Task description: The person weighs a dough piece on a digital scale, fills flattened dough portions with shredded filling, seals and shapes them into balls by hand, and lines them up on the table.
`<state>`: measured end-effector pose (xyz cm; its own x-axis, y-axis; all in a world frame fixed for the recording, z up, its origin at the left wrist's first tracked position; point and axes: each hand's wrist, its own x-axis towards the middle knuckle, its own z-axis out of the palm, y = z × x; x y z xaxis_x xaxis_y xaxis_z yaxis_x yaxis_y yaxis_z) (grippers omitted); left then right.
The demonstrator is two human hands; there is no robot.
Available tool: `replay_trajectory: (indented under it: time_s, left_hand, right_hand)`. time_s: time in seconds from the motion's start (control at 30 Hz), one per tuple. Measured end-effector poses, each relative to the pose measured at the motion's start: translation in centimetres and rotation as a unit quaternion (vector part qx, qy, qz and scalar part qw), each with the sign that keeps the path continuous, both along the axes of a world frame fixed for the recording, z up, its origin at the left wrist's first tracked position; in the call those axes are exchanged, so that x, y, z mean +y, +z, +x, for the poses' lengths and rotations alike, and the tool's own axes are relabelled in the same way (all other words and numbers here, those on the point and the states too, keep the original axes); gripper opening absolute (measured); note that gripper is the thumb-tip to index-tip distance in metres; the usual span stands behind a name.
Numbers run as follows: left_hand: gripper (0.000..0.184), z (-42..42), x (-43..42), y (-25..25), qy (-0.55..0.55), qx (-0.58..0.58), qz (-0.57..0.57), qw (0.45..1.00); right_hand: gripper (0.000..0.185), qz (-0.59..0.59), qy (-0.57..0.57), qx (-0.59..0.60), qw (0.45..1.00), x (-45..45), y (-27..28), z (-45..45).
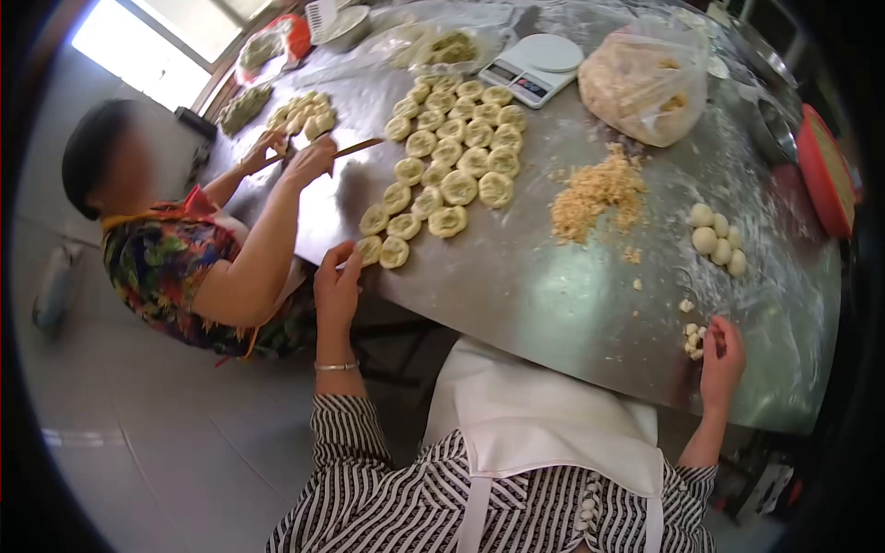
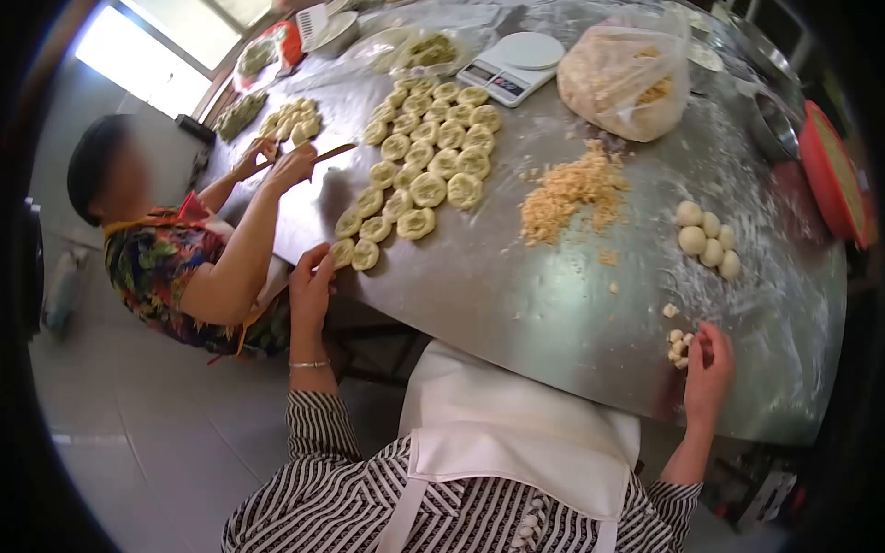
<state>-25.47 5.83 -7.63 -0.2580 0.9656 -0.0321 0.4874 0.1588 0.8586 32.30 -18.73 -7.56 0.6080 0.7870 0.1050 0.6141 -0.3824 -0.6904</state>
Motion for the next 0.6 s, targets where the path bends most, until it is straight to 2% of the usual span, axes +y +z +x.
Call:
replay_trajectory:
  time_s: [0.13, 0.23, 0.3, 0.37, 0.43, 0.53, 0.6]
  left_hand:
    - [0.053, 0.3, 0.0, 0.8, 0.018, 0.034, -0.014, 0.999]
    - [0.049, 0.0, 0.2, 1.0, -0.022, 0.107, -0.03, 0.994]
    - [0.036, -0.8, 0.3, -0.6, -0.029, 0.157, 0.003, 0.987]
    - [0.027, -0.7, 0.1, 0.4, -0.048, 0.161, -0.023, 0.986]
    - [0.026, -0.3, -0.7, -0.4, -0.043, 0.167, 0.128, 0.977]
    - [0.028, 2.0, -2.4, 2.6, -0.036, -0.038, 0.08, 0.995]
    - [0.034, 5.8, -3.6, 4.9, -0.067, -0.207, 0.048, 0.975]
  right_hand:
    - [0.025, 0.04, -0.015, -0.014, 0.999, 0.1, 0.0, -0.4]
    - [0.026, 0.054, -0.017, -0.031, 0.998, 1.5, 0.7, -0.5]
    - [0.024, 0.062, 0.003, -0.067, 0.996, 3.3, 2.0, -1.4]
    - [0.024, 0.052, 0.055, -0.113, 0.991, 5.3, 3.0, -2.9]
    - [0.024, 0.03, 0.111, -0.094, 0.989, 7.7, 4.8, -5.5]
    - [0.033, 0.007, 0.176, -0.044, 0.983, 11.4, 5.8, -8.3]
    - [0.049, -0.048, 0.199, -0.055, 0.977, 13.7, 5.4, -8.6]
